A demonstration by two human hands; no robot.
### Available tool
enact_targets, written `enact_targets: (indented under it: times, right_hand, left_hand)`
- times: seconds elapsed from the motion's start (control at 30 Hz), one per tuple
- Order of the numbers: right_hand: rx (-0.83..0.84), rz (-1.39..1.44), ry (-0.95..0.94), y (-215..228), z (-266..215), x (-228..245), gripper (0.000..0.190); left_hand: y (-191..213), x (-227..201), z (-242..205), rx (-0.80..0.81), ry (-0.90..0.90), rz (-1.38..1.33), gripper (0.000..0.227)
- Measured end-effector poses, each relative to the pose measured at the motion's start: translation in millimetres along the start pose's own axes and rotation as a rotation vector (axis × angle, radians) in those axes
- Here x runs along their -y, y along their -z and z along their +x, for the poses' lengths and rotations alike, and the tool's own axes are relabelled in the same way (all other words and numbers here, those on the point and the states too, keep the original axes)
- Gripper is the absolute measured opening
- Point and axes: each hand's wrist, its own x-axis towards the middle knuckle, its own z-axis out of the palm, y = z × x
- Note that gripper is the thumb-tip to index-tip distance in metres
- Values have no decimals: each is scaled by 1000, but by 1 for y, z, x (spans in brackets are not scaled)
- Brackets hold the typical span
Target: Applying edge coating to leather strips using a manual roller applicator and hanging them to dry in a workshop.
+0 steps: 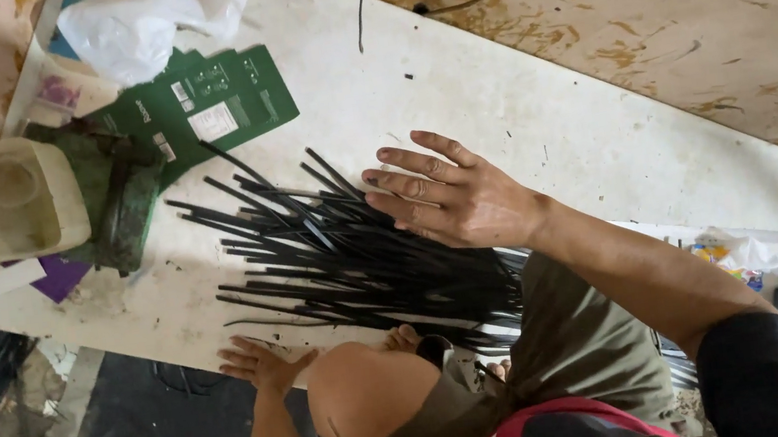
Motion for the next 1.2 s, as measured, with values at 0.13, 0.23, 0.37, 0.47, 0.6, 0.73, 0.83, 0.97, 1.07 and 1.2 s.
enact_targets:
  times: [0.13, 0.23, 0.37, 0.47, 0.6, 0.73, 0.83, 0.97, 1.07, 1.2]
  right_hand:
    - [4, 11, 21, -9, -3, -4, 31]
    - [2, 13, 33, -18, -7, -7, 35]
    - [12, 38, 43, -22, -11, -5, 38]
    - [14, 34, 39, -21, -13, -3, 39]
    - [31, 37, 35, -21, -14, 1, 39]
    - [20, 21, 40, -21, -12, 6, 38]
    - [25, 7, 40, -20, -13, 8, 42]
    - [25, 14, 32, -19, -9, 10, 35]
    - [41, 11, 26, -22, -7, 7, 35]
    - [7, 19, 37, -32, -4, 1, 28]
  left_hand:
    - [6, -6, -9, 7, -12, -10, 163]
    - [-3, 0, 7, 6, 26, 47, 168]
    - [-1, -2, -1, 24, 16, -13, 168]
    - [-1, -2, -1, -2, 9, 54, 167]
    - [-3, 1, 5, 7, -6, 33, 170]
    - [3, -3, -6, 5, -34, 5, 167]
    - [5, -6, -8, -7, -43, -16, 168]
    - [6, -6, -7, 4, -36, -32, 166]
    - [0, 0, 1, 40, -30, -99, 164]
    - [-1, 9, 3, 28, -38, -85, 164]
